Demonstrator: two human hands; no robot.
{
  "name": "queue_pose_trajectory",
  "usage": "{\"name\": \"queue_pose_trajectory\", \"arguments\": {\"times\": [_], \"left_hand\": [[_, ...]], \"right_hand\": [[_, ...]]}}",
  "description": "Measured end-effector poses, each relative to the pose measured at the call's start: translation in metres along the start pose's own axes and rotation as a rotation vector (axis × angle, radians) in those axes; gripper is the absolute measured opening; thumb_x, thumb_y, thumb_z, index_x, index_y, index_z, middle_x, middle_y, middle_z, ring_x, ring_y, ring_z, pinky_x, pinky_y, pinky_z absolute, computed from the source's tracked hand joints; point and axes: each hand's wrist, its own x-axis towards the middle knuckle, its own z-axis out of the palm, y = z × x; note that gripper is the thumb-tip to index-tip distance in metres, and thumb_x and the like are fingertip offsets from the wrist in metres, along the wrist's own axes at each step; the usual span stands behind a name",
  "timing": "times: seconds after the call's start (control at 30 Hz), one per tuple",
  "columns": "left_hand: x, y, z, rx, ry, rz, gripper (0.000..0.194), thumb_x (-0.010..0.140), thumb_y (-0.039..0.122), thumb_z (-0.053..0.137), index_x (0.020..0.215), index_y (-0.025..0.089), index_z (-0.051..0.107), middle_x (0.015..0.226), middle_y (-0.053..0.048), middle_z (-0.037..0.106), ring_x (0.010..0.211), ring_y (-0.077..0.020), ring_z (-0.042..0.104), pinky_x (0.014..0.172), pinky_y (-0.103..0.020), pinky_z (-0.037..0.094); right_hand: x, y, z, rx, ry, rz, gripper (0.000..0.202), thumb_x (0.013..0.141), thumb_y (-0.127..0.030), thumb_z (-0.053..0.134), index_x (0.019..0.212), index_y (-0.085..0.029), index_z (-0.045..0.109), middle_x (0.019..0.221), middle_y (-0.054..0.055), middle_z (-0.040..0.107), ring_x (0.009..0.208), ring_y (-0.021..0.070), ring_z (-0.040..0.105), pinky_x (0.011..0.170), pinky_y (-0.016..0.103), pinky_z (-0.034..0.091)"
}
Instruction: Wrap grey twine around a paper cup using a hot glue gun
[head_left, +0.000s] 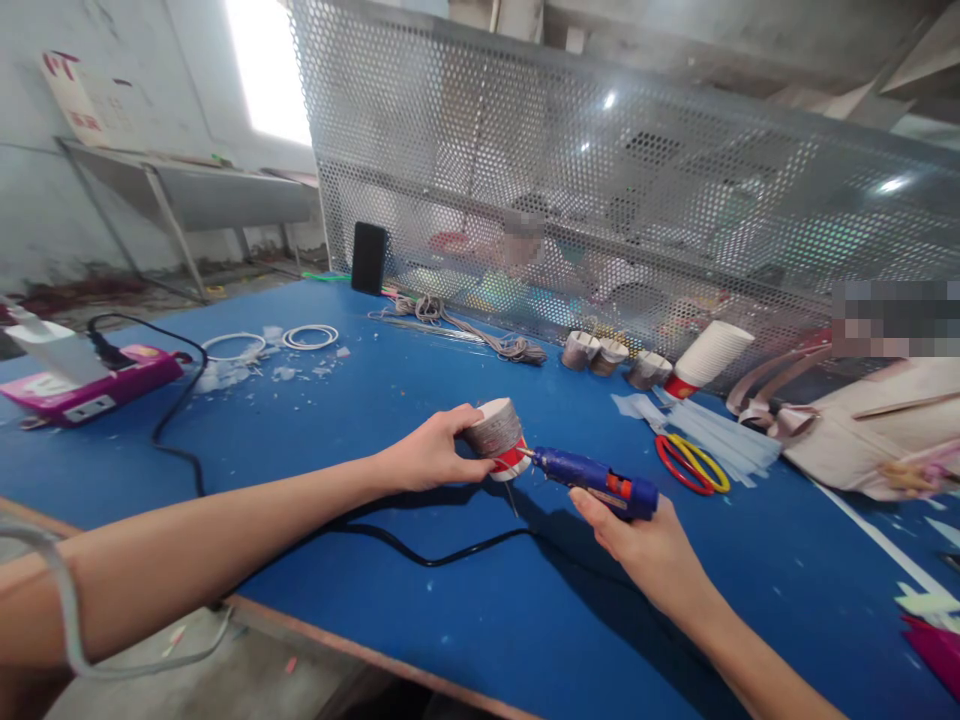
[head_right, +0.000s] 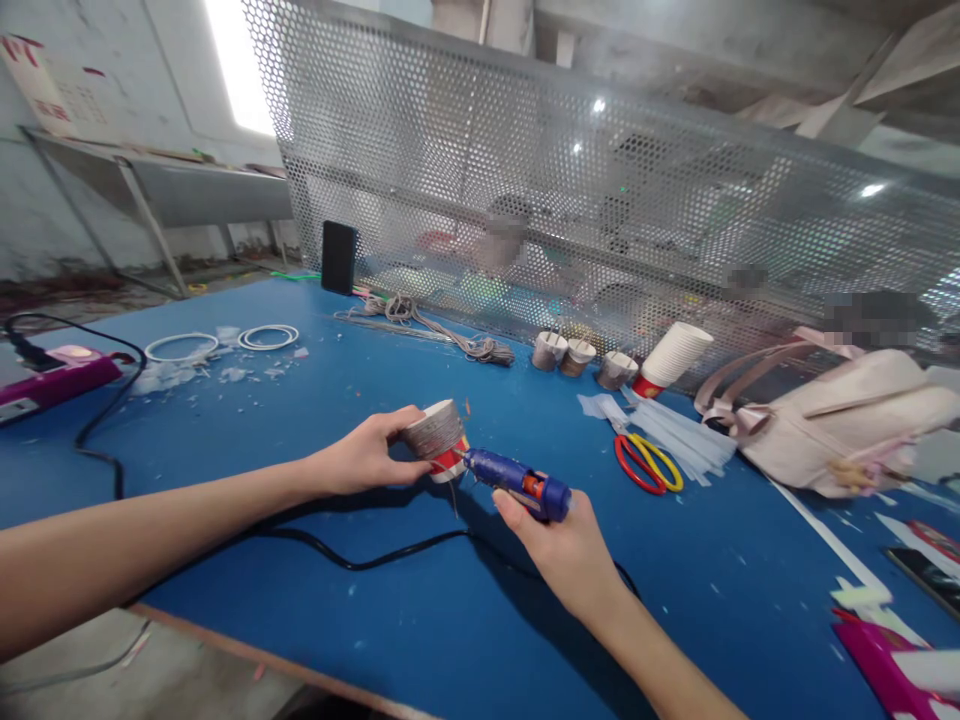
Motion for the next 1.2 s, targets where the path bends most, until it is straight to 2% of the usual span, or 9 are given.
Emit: {"name": "queue_pose_trajectory", "arguments": {"times": [0.27, 0.47, 0.6, 0.73, 0.93, 1.0, 1.1, 1.2], "left_hand": [[-0.001, 0.001, 0.0, -0.034, -0.028, -0.004, 0.019, 0.069, 0.027, 0.062, 0.083, 0.014, 0.059, 0.077, 0.0, 0.059, 0.074, -0.0144, 0.056, 0.07, -0.025, 0.045], [-0.001, 0.0, -0.001, -0.081, -0.016, -0.001, 0.021, 0.068, 0.027, 0.065, 0.083, 0.014, 0.061, 0.079, 0.0, 0.062, 0.076, -0.0156, 0.057, 0.071, -0.026, 0.047], [-0.001, 0.0, -0.001, -0.111, -0.027, -0.003, 0.023, 0.068, 0.028, 0.065, 0.085, 0.013, 0.062, 0.079, -0.001, 0.063, 0.075, -0.0155, 0.059, 0.071, -0.026, 0.048], [-0.001, -0.002, -0.002, -0.152, -0.056, -0.021, 0.025, 0.069, 0.027, 0.065, 0.088, 0.012, 0.062, 0.08, -0.002, 0.063, 0.076, -0.0155, 0.059, 0.072, -0.027, 0.048], [0.0, -0.001, -0.003, -0.208, -0.088, -0.054, 0.028, 0.07, 0.028, 0.064, 0.092, 0.011, 0.062, 0.082, -0.003, 0.063, 0.077, -0.0155, 0.057, 0.073, -0.029, 0.048], [0.0, 0.0, -0.003, -0.221, -0.098, -0.06, 0.028, 0.07, 0.027, 0.063, 0.093, 0.011, 0.061, 0.082, -0.003, 0.062, 0.077, -0.0152, 0.057, 0.074, -0.029, 0.047], [0.0, 0.001, -0.004, -0.216, -0.098, -0.071, 0.024, 0.069, 0.027, 0.064, 0.088, 0.012, 0.06, 0.079, -0.001, 0.06, 0.074, -0.0142, 0.055, 0.071, -0.027, 0.047], [0.0, 0.001, -0.004, -0.194, -0.088, -0.087, 0.023, 0.069, 0.029, 0.064, 0.085, 0.013, 0.06, 0.076, -0.001, 0.059, 0.072, -0.014, 0.054, 0.067, -0.026, 0.046]], "right_hand": [[0.007, 0.009, -0.005, 0.022, -0.008, 0.128, 0.043, 0.079, -0.055, 0.054, 0.059, -0.019, 0.04, 0.051, -0.006, 0.029, 0.046, 0.0074, 0.027, 0.042, 0.023, 0.022], [0.004, 0.006, -0.004, 0.033, -0.027, 0.109, 0.043, 0.079, -0.054, 0.056, 0.059, -0.019, 0.041, 0.05, -0.007, 0.03, 0.045, 0.0068, 0.028, 0.043, 0.022, 0.022], [0.007, 0.005, -0.004, 0.056, 0.005, 0.101, 0.043, 0.078, -0.053, 0.057, 0.058, -0.019, 0.04, 0.048, -0.007, 0.03, 0.042, 0.0056, 0.029, 0.041, 0.022, 0.022], [0.012, 0.005, -0.006, 0.18, -0.005, 0.119, 0.044, 0.076, -0.054, 0.059, 0.058, -0.018, 0.042, 0.048, -0.006, 0.038, 0.037, 0.0043, 0.032, 0.038, 0.02, 0.023], [0.016, 0.001, -0.015, 0.399, -0.085, 0.128, 0.048, 0.077, -0.06, 0.054, 0.067, -0.013, 0.057, 0.058, 0.002, 0.058, 0.033, 0.003, 0.034, 0.038, 0.022, 0.027], [0.018, 0.001, -0.019, 0.42, -0.073, 0.118, 0.047, 0.078, -0.058, 0.054, 0.068, -0.013, 0.059, 0.054, 0.001, 0.057, 0.033, 0.0037, 0.033, 0.04, 0.023, 0.029], [0.025, 0.005, -0.025, 0.33, -0.027, 0.103, 0.046, 0.079, -0.058, 0.054, 0.071, -0.013, 0.061, 0.044, -0.003, 0.05, 0.034, 0.0065, 0.034, 0.042, 0.024, 0.03], [0.037, 0.012, -0.027, 0.122, 0.049, 0.126, 0.047, 0.075, -0.058, 0.056, 0.073, -0.012, 0.065, 0.051, 0.001, 0.057, 0.04, 0.0092, 0.042, 0.043, 0.024, 0.03]]}}
